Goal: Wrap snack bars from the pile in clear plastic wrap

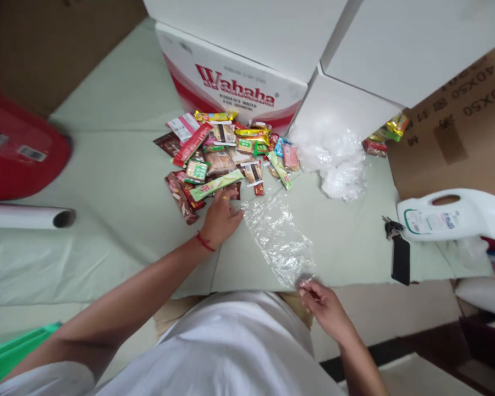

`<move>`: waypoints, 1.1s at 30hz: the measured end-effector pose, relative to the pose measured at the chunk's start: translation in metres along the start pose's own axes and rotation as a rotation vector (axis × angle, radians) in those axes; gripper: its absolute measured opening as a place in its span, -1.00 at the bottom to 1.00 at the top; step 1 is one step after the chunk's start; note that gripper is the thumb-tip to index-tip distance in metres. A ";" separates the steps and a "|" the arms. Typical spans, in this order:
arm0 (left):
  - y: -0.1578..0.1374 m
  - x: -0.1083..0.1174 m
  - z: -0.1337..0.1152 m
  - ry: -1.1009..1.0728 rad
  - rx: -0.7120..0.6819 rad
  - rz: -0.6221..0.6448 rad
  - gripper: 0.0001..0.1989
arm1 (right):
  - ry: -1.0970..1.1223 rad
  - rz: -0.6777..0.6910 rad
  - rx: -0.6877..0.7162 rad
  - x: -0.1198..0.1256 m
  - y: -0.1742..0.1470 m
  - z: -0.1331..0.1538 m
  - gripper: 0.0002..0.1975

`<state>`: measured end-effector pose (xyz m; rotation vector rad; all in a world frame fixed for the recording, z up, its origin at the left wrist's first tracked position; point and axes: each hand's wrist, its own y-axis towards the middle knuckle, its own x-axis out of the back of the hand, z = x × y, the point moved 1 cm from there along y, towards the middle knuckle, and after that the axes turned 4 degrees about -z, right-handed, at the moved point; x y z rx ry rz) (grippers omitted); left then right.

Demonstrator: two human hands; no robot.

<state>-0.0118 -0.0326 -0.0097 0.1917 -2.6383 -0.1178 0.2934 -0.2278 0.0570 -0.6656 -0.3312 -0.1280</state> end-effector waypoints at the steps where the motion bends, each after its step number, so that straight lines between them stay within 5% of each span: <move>1: 0.001 0.001 0.000 -0.017 0.014 -0.007 -0.56 | -0.053 -0.026 0.009 0.012 0.000 0.002 -0.54; 5: 0.004 0.012 -0.012 -0.128 0.040 -0.094 -0.67 | -0.081 -0.380 0.127 0.051 0.013 0.017 -0.51; 8: 0.001 0.024 -0.027 -0.190 -0.001 -0.129 -0.84 | -0.085 -0.403 0.179 0.054 0.022 0.023 -0.50; 13: -0.024 0.030 -0.042 -0.244 0.108 0.185 -0.84 | -0.031 -0.303 0.130 0.026 0.024 0.020 -0.40; 18: -0.048 0.011 -0.040 -0.151 0.119 0.411 -0.88 | 0.085 -0.299 0.041 0.002 0.037 0.023 -0.31; 23: -0.041 -0.011 -0.040 -0.083 0.027 0.423 -0.79 | -0.074 -0.242 0.270 -0.016 0.054 0.038 -0.53; 30: -0.026 -0.023 -0.047 -0.247 0.025 0.398 -0.72 | -0.135 -0.081 0.850 -0.045 0.026 0.065 -0.85; 33: -0.032 -0.020 -0.048 -0.262 0.061 0.307 -0.79 | -0.162 -0.200 0.832 -0.046 0.020 0.063 -0.87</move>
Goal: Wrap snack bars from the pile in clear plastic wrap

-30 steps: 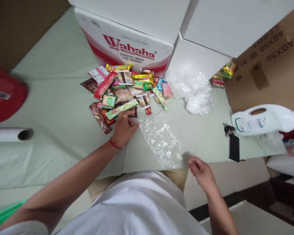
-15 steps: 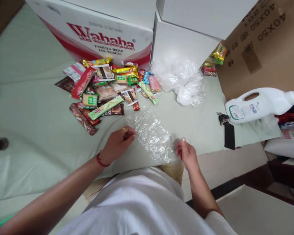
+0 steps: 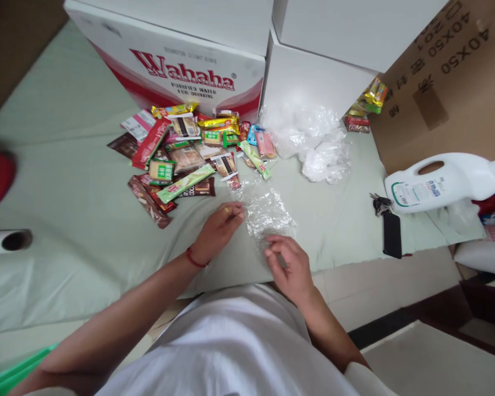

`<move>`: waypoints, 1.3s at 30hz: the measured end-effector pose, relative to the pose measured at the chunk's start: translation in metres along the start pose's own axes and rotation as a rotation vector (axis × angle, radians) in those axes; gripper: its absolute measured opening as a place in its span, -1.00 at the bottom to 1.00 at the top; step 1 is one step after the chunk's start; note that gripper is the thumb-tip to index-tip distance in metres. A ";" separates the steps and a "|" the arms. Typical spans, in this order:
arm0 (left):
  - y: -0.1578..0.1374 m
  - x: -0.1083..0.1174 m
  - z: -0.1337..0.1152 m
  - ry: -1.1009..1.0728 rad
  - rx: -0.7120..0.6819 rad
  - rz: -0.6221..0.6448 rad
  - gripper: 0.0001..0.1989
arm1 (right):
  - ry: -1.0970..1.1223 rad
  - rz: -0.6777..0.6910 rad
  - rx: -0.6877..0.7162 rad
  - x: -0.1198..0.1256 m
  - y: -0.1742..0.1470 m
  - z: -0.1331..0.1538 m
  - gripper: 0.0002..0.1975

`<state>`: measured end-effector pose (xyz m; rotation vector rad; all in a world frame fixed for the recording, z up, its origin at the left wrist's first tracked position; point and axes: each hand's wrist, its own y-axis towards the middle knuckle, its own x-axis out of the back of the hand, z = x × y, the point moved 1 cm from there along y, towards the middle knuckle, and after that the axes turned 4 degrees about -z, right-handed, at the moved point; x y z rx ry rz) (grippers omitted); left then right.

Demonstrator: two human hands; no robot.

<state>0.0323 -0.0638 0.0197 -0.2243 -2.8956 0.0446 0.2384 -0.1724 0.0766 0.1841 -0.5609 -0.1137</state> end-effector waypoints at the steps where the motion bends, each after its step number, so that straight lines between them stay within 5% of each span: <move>1: -0.003 0.002 -0.001 0.002 0.008 -0.048 -0.81 | -0.019 -0.107 -0.087 0.004 -0.001 -0.004 -0.82; 4: -0.014 0.007 -0.005 0.008 0.010 -0.170 -0.83 | -0.052 -0.338 -0.421 0.025 -0.002 -0.023 -0.58; 6: -0.020 0.007 -0.009 0.003 -0.007 -0.190 -0.82 | -0.133 -0.271 -0.555 0.035 0.004 -0.035 -0.42; 9: -0.026 0.000 -0.014 0.019 -0.047 -0.127 -0.83 | -0.424 -0.083 -0.548 0.035 0.020 -0.043 -0.32; 14: -0.034 -0.014 -0.010 -0.004 -0.034 0.002 -0.82 | -0.718 0.049 -0.498 0.013 0.037 -0.044 -0.56; 16: -0.037 -0.015 -0.005 -0.050 0.019 0.039 -0.81 | -0.632 -0.011 -0.407 0.011 0.036 -0.041 -0.64; 19: -0.040 -0.014 -0.002 -0.218 0.151 0.124 -0.75 | -0.381 -0.131 -0.094 0.012 0.028 -0.024 -0.71; 22: -0.041 -0.015 -0.006 -0.466 0.263 0.234 -0.59 | -0.208 -0.009 0.207 0.001 0.018 0.002 -0.87; 25: -0.040 -0.016 -0.011 -0.549 0.290 0.288 -0.50 | -0.150 0.133 0.309 -0.012 0.009 0.016 -0.89; 28: -0.039 -0.014 -0.009 -0.388 0.254 0.224 -0.60 | -0.263 -0.169 0.072 -0.005 0.004 0.005 -0.89; 30: -0.039 -0.012 -0.005 -0.238 0.201 0.165 -0.71 | -0.370 -0.369 -0.189 0.009 0.004 -0.011 -0.70; 35: -0.045 -0.020 -0.004 -0.059 0.054 0.172 -0.80 | -0.512 -0.194 -0.511 0.017 0.014 -0.044 -0.10; 39: -0.050 -0.028 -0.010 -0.062 0.030 0.218 -0.77 | -0.547 -0.152 -0.456 -0.001 0.021 -0.051 -0.13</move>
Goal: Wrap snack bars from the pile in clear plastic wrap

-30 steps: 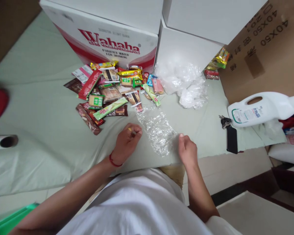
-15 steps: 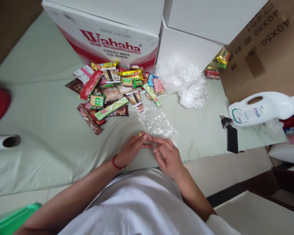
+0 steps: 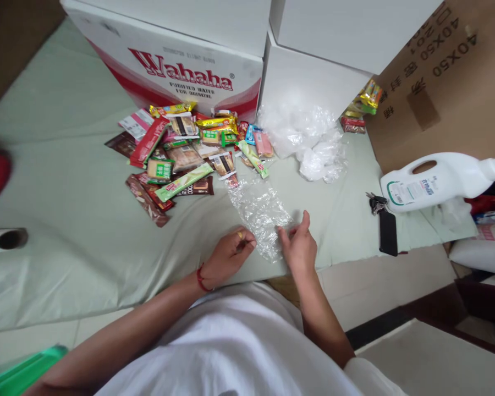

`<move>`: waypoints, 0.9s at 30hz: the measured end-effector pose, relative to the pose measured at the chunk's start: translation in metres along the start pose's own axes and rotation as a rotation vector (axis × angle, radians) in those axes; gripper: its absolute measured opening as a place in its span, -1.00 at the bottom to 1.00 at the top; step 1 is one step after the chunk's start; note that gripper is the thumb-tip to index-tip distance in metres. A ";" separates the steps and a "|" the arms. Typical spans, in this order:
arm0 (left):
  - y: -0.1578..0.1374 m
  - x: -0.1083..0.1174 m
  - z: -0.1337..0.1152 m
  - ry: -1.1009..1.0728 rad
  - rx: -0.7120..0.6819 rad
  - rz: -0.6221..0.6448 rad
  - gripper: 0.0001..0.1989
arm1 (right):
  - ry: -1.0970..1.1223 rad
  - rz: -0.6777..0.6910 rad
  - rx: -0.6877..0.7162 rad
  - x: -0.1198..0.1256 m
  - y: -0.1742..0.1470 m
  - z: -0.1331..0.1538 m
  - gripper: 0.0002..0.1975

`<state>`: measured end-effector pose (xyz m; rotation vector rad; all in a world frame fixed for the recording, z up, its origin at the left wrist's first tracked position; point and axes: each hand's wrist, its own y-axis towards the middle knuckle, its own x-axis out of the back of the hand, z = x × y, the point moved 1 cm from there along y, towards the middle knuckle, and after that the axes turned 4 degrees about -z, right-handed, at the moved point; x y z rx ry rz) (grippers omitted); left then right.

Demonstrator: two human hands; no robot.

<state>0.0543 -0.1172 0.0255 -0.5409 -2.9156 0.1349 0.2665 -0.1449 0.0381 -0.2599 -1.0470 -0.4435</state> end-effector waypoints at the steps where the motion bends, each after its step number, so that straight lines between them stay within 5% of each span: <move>1: 0.000 -0.001 -0.001 -0.043 0.040 0.001 -0.75 | 0.037 -0.048 0.068 -0.002 -0.001 0.002 -0.23; 5: 0.000 0.002 -0.003 -0.344 0.248 0.053 -0.57 | 0.208 -0.242 0.520 0.009 -0.017 0.013 -0.51; 9: 0.003 0.005 -0.011 -0.560 0.339 0.095 -0.39 | 0.241 -0.081 0.919 0.011 -0.041 0.034 -0.60; 13: 0.005 0.010 -0.017 -0.428 0.322 0.071 -0.46 | 0.288 0.089 1.090 -0.013 -0.060 0.054 -0.70; 17: 0.005 0.023 -0.011 -0.210 0.346 -0.081 -0.60 | 0.344 0.230 1.204 -0.021 -0.070 0.066 -0.78; 19: 0.004 0.031 -0.004 -0.165 0.337 -0.187 -0.74 | 0.445 0.284 1.140 -0.011 -0.067 0.065 -0.80; 24: -0.009 0.036 0.008 -0.228 0.274 -0.356 -0.76 | 0.530 -0.025 0.243 0.002 -0.013 0.044 -0.62; 27: -0.016 0.032 0.009 -0.282 0.242 -0.389 -0.74 | 0.508 0.026 0.042 -0.023 0.029 0.043 -0.30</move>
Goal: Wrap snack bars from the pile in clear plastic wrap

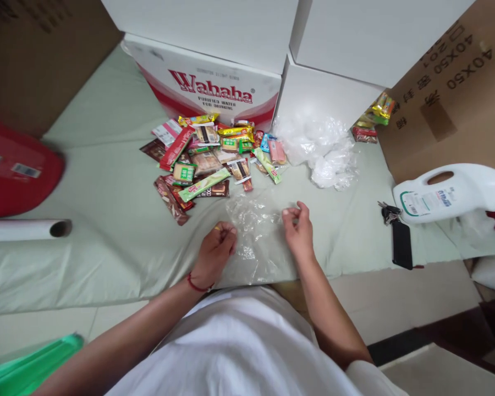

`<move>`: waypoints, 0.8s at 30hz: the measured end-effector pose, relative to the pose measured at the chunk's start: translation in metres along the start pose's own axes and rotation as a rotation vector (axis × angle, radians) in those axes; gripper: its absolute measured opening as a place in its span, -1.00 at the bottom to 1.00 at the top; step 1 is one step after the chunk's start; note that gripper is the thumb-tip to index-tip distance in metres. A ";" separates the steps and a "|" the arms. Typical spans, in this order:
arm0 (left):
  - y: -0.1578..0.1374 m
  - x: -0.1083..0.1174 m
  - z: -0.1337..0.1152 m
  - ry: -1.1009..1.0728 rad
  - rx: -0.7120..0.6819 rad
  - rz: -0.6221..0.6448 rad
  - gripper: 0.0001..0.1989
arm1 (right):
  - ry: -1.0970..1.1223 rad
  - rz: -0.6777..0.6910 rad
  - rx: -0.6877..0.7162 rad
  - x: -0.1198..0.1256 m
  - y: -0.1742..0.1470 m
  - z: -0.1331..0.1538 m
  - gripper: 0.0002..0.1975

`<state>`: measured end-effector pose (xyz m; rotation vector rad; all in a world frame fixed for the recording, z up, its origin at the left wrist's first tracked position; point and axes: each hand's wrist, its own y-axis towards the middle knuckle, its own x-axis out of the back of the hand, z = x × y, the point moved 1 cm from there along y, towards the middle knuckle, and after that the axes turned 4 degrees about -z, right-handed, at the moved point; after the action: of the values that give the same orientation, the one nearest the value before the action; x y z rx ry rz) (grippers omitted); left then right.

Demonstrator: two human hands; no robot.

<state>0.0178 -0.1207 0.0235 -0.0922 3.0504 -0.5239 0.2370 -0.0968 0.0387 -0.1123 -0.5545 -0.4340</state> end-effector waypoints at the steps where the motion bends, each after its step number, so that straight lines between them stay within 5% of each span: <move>1: -0.002 0.000 0.000 -0.016 0.000 -0.006 -0.73 | 0.006 0.034 -0.012 -0.011 0.011 -0.003 -0.21; 3: -0.003 0.001 0.000 -0.038 0.006 -0.016 -0.71 | 0.029 0.106 -0.012 -0.033 0.026 -0.005 -0.21; 7: -0.002 0.016 -0.001 -0.055 -0.009 -0.141 -0.68 | 0.116 0.139 -0.062 -0.053 0.036 0.000 -0.57; 13: -0.009 0.051 0.002 -0.039 0.052 -0.381 -0.69 | 0.228 0.076 -0.215 -0.026 0.047 -0.003 -0.65; 18: -0.020 0.067 0.012 0.175 0.083 -0.394 -0.75 | 0.194 0.133 -0.230 -0.005 0.052 -0.019 -0.62; 21: -0.028 0.071 0.016 0.377 -0.021 -0.422 -0.71 | 0.151 0.164 -0.228 -0.001 0.053 -0.025 -0.61; 24: -0.038 0.068 0.011 0.624 -0.314 -0.489 -0.71 | 0.096 0.189 -0.179 0.000 0.053 -0.025 -0.62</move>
<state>-0.0477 -0.1647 0.0237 -0.8546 3.6991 -0.0744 0.2719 -0.0539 0.0185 -0.3112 -0.4054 -0.3020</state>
